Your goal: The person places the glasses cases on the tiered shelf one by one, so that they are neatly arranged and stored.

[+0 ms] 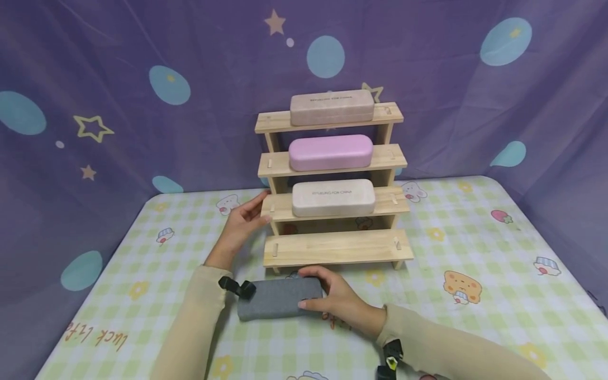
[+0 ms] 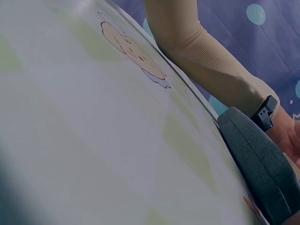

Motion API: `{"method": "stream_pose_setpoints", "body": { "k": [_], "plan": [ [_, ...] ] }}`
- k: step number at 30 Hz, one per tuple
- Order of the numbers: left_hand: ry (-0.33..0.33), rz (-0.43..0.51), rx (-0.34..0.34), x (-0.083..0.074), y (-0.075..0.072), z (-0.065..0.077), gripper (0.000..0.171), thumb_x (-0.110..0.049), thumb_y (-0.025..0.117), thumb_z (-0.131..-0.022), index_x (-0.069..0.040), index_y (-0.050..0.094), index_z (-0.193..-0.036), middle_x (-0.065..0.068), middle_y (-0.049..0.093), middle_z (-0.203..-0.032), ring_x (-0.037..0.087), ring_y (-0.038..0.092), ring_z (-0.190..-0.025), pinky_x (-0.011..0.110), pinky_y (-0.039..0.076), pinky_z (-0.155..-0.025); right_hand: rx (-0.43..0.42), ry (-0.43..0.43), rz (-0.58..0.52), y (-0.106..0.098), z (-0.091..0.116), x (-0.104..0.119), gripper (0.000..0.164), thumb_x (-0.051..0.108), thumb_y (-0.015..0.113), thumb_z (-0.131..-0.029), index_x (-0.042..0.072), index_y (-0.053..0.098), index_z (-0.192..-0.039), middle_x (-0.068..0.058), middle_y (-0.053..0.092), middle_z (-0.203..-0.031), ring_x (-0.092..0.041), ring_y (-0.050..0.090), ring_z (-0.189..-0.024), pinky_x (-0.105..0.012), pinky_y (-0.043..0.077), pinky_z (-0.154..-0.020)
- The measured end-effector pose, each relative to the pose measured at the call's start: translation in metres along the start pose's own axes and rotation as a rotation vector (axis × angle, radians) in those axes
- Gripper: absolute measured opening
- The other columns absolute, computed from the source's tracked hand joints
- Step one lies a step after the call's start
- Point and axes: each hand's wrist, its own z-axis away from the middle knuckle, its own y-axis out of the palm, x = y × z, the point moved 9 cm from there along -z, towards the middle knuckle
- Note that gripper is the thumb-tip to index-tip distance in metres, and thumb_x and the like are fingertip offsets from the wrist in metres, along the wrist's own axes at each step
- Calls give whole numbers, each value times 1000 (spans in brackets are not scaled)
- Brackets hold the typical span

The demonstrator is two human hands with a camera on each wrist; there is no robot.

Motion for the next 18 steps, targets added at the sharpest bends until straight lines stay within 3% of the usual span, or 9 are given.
{"method": "stream_pose_setpoints", "body": {
  "k": [4, 6, 11, 13, 18],
  "plan": [
    [4, 5, 2, -1, 0, 0, 61, 6, 62, -86, 3, 37, -142, 18, 38, -146, 27, 39, -133, 20, 39, -103, 26, -7, 33, 1, -1, 0, 62, 15, 79, -77, 6, 50, -132, -11, 44, -139, -27, 40, -124, -24, 44, -40],
    [7, 6, 2, -1, 0, 0, 61, 5, 62, -86, 3, 36, -142, 18, 38, -146, 27, 38, -133, 20, 39, -103, 37, -16, 54, 1, -1, 1, 64, 15, 79, -76, 6, 50, -132, -12, 45, -136, -26, 43, -119, -23, 47, -47],
    [11, 13, 0, -2, 0, 1, 61, 6, 62, -86, 4, 36, -142, 18, 38, -146, 26, 38, -133, 20, 38, -103, 74, -17, 86, 4, -2, 3, 69, 11, 80, -74, 7, 48, -135, -12, 50, -126, -22, 48, -108, -26, 47, -83],
    [10, 14, 0, -3, 0, 1, 61, 6, 61, -86, 4, 37, -142, 18, 38, -146, 26, 38, -133, 20, 38, -103, 86, -12, 105, 4, -2, 3, 71, 10, 80, -73, 8, 47, -136, -11, 51, -125, -21, 49, -108, -27, 44, -89],
    [11, -1, 0, -2, 0, 1, 60, 6, 61, -86, 4, 37, -141, 18, 39, -145, 26, 39, -133, 20, 39, -103, 101, -8, 183, 5, -2, 2, 73, 12, 81, -73, 12, 46, -137, -9, 52, -124, -19, 50, -108, -27, 43, -89]
  ]
}}
